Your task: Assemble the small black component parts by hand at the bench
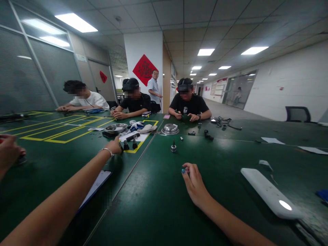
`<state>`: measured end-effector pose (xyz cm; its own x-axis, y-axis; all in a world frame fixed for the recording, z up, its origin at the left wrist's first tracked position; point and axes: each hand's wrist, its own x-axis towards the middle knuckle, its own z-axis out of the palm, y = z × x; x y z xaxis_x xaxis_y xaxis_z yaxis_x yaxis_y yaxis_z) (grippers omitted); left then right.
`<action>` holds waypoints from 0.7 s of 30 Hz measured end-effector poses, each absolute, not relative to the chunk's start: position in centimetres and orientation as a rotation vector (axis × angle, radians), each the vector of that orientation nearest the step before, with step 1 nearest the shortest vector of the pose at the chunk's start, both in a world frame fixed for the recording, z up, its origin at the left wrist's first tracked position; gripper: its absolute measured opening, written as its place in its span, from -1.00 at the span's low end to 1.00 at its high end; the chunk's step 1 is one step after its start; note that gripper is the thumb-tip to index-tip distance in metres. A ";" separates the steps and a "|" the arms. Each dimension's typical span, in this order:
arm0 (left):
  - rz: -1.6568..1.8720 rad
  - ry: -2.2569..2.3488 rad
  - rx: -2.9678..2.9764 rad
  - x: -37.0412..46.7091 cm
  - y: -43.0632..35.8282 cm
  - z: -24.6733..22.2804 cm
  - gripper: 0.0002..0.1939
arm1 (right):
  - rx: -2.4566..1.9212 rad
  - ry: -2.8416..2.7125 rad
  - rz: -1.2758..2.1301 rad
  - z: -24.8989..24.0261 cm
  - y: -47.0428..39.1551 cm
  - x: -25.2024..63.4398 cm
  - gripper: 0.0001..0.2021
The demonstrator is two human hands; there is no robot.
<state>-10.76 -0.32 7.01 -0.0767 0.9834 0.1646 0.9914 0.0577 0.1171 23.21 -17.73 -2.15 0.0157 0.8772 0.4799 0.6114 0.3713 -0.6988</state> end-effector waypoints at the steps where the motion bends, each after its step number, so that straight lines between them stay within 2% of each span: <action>1: -0.295 -2.247 -2.067 -10.3 -0.5 7.1 -0.24 | -1.336 -1.688 0.351 -2.1 -17.7 23.2 -0.66; 7: -0.365 -1.893 -1.894 -5.9 -2.0 6.6 -0.50 | -1.346 -1.671 0.363 -2.0 -17.7 23.1 -0.64; 21: -0.393 -1.767 -2.111 -2.9 0.4 3.0 -0.63 | -1.342 -1.689 0.386 -1.8 -18.0 22.9 -0.66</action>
<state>-2.92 0.42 2.99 0.1800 0.8838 0.4320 0.9835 -0.1542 -0.0943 22.89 -17.97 -1.82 0.0119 0.8898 0.4562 0.6033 0.3575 -0.7129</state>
